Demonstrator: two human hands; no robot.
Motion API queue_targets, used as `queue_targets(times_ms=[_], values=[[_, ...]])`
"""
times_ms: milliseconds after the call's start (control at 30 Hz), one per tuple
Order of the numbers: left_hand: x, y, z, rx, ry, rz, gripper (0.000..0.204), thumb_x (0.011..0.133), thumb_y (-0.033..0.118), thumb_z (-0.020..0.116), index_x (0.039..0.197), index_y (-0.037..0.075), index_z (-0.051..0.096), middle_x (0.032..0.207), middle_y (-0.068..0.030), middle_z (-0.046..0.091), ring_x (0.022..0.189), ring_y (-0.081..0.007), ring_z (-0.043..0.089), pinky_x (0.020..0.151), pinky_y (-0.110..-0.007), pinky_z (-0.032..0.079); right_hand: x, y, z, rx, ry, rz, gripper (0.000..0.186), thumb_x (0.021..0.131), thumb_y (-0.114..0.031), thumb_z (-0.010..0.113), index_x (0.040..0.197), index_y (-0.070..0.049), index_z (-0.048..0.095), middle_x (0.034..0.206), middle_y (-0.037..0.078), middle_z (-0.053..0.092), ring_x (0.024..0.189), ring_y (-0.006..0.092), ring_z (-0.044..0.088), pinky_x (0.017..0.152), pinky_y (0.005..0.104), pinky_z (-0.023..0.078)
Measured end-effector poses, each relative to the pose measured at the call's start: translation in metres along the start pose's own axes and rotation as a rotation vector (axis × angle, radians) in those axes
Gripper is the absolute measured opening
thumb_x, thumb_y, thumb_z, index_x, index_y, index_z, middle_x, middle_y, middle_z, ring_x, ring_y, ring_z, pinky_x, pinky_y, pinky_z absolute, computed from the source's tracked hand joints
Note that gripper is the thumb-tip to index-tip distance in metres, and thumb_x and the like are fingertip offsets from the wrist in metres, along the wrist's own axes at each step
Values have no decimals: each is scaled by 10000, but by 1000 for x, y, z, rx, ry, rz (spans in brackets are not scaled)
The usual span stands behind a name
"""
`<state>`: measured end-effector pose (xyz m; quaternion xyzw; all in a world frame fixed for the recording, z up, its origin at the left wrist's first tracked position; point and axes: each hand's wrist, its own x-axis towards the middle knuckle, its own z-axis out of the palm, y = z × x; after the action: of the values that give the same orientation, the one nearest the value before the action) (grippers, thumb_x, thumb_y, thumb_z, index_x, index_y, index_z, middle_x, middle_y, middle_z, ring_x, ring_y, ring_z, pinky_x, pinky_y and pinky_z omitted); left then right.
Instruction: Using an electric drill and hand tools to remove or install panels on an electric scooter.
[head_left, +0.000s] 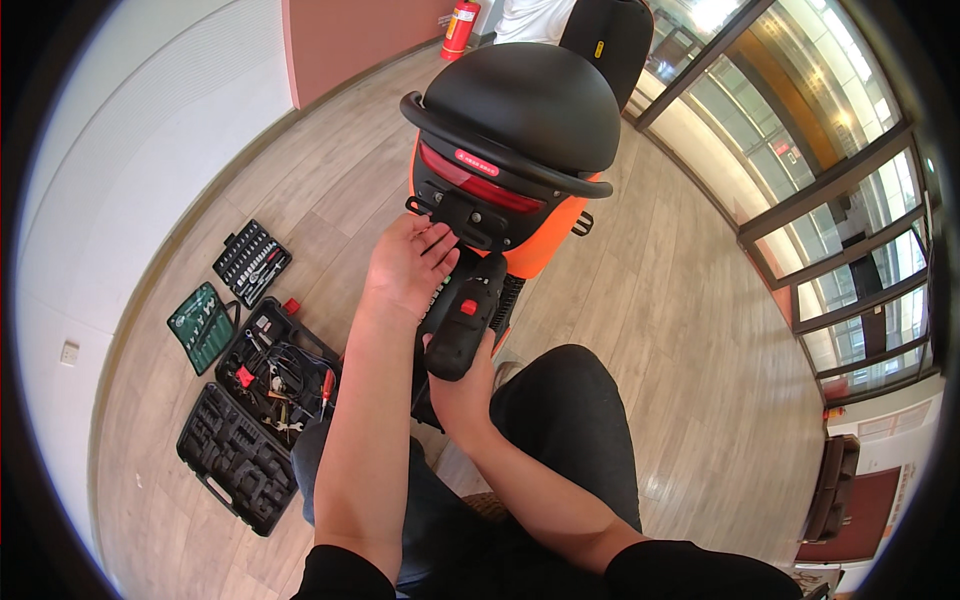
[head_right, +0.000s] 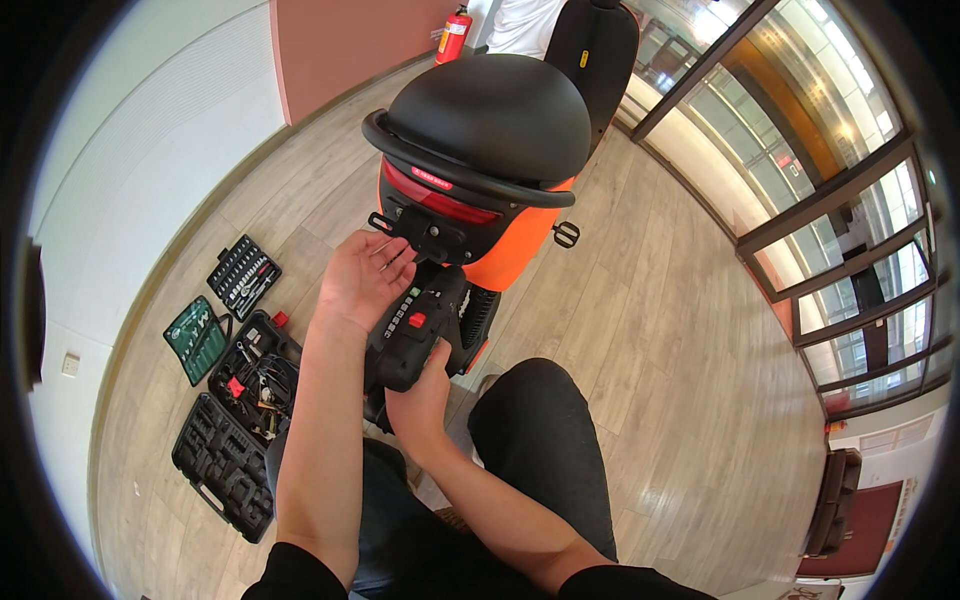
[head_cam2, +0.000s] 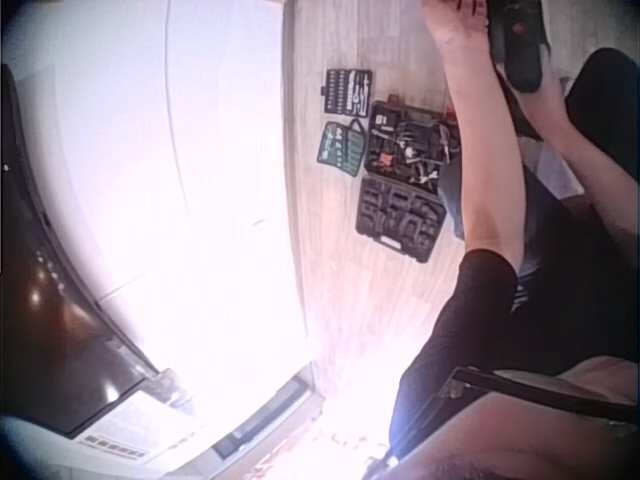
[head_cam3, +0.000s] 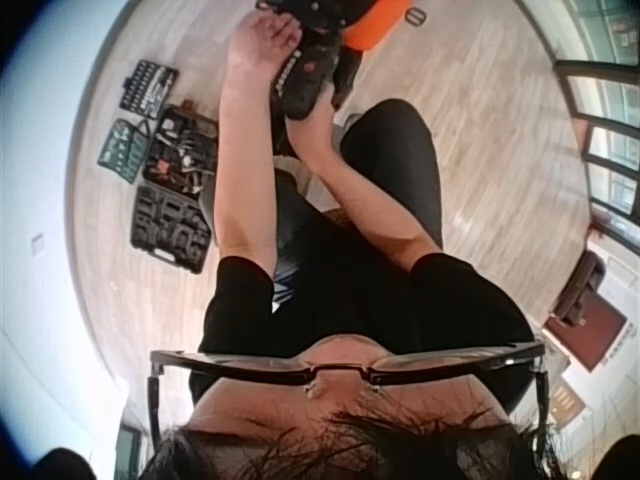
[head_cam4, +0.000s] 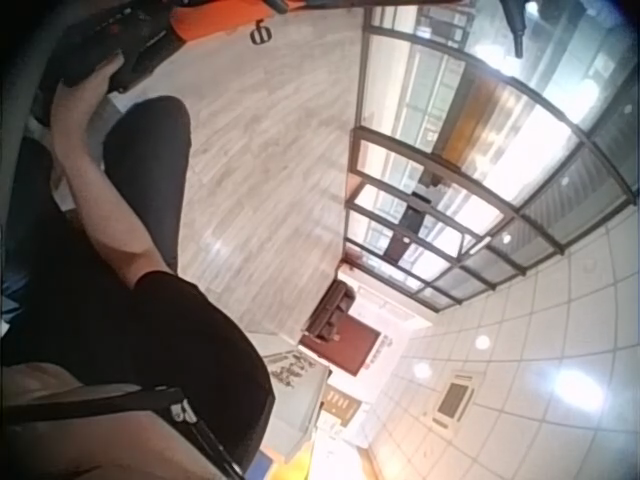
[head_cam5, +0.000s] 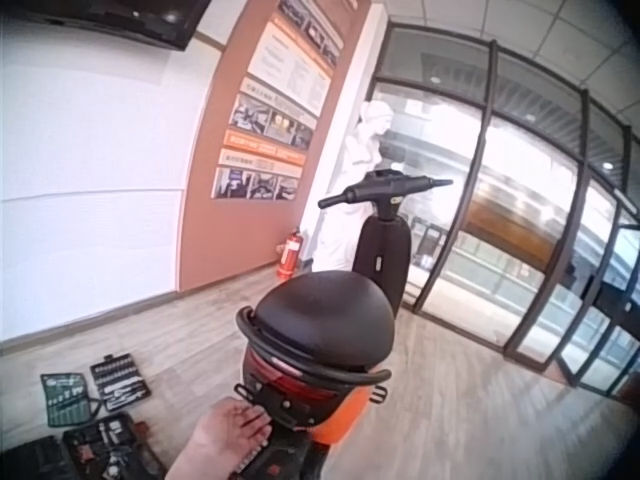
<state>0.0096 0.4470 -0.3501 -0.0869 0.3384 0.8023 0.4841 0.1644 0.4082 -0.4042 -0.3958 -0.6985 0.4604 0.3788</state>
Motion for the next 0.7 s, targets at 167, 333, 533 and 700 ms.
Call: queue_targets(times_ms=[167,333,533,700], values=[[1,0,-1,0,12,0,194,928,184,561,1043,29,545,1081,-143,590,1013,-286,591,902,-418,515,-2,-5,0,-38,-34,37,456,896,-79,731,1228,2,428,946,171,672,862,307,694,762,395,529],[0,1,0,-17,15,-8,188,925,177,568,1037,27,545,1070,-146,597,1006,-287,593,894,-418,521,5,-2,-3,-54,-15,-13,476,866,-6,702,1243,3,411,979,193,672,900,352,697,770,397,530],[0,1,0,-26,13,-4,187,928,170,566,1040,22,545,1068,-153,594,1000,-291,592,880,-416,529,3,-1,-4,-61,-21,-9,482,854,2,700,1243,-9,415,977,192,666,908,345,694,773,403,528],[0,1,0,-26,20,-5,193,929,174,566,1047,22,545,1079,-155,590,994,-290,592,872,-413,532,3,-4,-4,-60,-22,26,479,870,-53,741,1227,-13,424,979,184,662,900,327,689,776,406,523]])
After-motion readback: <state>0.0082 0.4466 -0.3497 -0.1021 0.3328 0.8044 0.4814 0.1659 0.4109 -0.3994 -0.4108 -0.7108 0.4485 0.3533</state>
